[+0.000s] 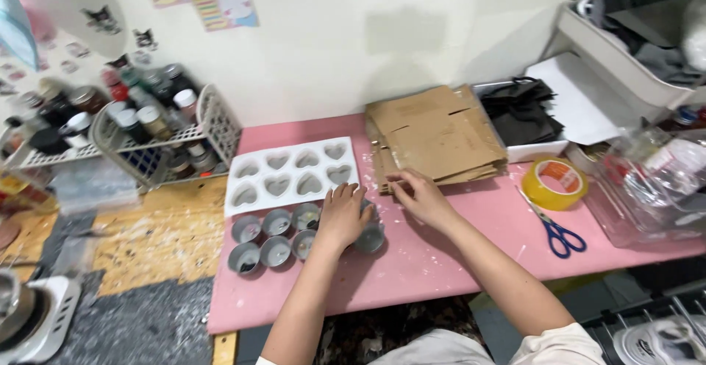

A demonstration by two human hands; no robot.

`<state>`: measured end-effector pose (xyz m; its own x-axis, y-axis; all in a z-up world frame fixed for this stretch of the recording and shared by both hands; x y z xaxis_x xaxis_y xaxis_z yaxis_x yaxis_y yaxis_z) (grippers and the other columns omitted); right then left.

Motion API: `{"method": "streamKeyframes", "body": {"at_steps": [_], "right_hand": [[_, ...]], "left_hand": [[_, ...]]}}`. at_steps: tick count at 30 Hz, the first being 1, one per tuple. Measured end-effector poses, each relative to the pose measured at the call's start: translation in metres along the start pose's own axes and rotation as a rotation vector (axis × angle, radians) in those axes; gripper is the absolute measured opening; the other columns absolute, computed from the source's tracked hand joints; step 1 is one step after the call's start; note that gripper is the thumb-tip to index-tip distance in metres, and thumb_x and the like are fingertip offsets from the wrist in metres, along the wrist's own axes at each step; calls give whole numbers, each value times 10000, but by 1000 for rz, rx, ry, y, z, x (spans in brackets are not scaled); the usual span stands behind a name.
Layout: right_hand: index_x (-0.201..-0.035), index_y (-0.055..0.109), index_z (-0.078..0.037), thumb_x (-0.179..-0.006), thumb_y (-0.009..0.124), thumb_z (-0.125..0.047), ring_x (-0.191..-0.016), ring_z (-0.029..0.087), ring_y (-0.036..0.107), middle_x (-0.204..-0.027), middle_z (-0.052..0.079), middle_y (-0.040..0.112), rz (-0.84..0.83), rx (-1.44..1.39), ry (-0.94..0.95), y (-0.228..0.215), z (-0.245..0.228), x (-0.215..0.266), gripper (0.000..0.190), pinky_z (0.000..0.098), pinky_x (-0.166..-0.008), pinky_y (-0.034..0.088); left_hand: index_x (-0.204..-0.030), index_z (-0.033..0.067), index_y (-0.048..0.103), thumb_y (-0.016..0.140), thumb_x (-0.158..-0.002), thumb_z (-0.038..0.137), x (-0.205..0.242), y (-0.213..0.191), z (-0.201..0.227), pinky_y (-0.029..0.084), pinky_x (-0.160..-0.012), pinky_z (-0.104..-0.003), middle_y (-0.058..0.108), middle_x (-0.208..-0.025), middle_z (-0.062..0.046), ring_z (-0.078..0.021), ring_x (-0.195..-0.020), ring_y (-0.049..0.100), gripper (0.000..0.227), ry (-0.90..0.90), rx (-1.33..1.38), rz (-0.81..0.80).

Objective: Organize small metal tins and heart-shaped wax items into cardboard boxes for shipping.

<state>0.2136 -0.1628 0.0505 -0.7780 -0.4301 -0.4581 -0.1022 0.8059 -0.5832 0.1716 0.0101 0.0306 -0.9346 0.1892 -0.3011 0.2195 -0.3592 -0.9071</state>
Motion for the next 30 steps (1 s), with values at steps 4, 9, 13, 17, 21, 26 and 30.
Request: {"method": "streamKeyframes", "body": {"at_steps": [4, 9, 13, 17, 21, 26, 30], "right_hand": [[-1170, 697, -39, -952, 656, -157, -1108, 321, 636, -1117, 146, 693, 111, 162, -66, -36, 20, 13, 251, 432, -961, 508], [-1165, 692, -74, -864, 759, -260, -1255, 362, 541, -1234, 133, 638, 364, 513, 21, -80, 42, 23, 360, 498, -1112, 382], [-1264, 683, -84, -824, 801, -357, -1329, 327, 519, -1330, 130, 605, 203, 438, -27, -70, 76, 24, 531, 537, -1237, 225], [-1351, 654, -97, -838, 773, -411, -1428, 352, 412, -1464, 150, 550, 125, 441, -32, -65, 87, 24, 613, 509, -1209, 232], [-1304, 649, -72, -851, 766, -440, -1437, 331, 425, -1464, 132, 556, 188, 471, 90, -63, 95, 22, 595, 494, -1210, 275], [-1232, 702, -52, -838, 777, -418, -1374, 303, 494, -1371, 121, 633, 301, 502, 30, -65, 73, 16, 543, 501, -1159, 322], [-1150, 740, -73, -870, 774, -367, -1313, 263, 597, -1267, 57, 717, 381, 550, -78, -69, 66, 16, 407, 443, -1140, 397]], "left_hand": [[-1313, 53, 602, 608, -935, 347, -13, 22, 40, 291, -1151, -561, 568, -1378, -172, -362, -1367, 452, 479, 37, 64, -32], [-1300, -29, 585, 625, -912, 332, -17, 35, 102, 316, -1117, -577, 569, -1315, -233, -426, -1291, 483, 531, 138, 3, 51], [-1236, 32, 617, 594, -963, 372, -25, 50, 131, 399, -1093, -521, 586, -1252, -207, -388, -1232, 528, 436, 61, 63, -90], [-1299, -20, 541, 638, -927, 377, -32, 101, 142, 406, -989, -549, 557, -1270, -222, -378, -1201, 522, 552, 72, 78, -143], [-1385, -90, 429, 691, -886, 322, -38, 120, 143, 344, -1083, -544, 493, -1375, -257, -409, -1298, 459, 698, 60, 179, -4], [-1462, -122, 302, 713, -874, 295, -42, 129, 132, 273, -1133, -555, 390, -1467, -327, -464, -1383, 356, 831, -6, 339, 19], [-1488, -88, 288, 717, -861, 232, -47, 129, 126, 268, -1130, -554, 367, -1494, -323, -466, -1408, 341, 825, -38, 575, 19]]}}
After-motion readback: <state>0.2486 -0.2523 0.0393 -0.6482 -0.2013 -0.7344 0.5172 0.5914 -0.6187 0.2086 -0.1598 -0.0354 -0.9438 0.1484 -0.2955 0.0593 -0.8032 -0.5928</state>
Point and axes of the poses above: each hand's wrist, its own x-axis away from the middle knuckle, its own y-axis out of the palm, z = x × y, the point moved 7 cm from there along -x, towards the middle knuckle
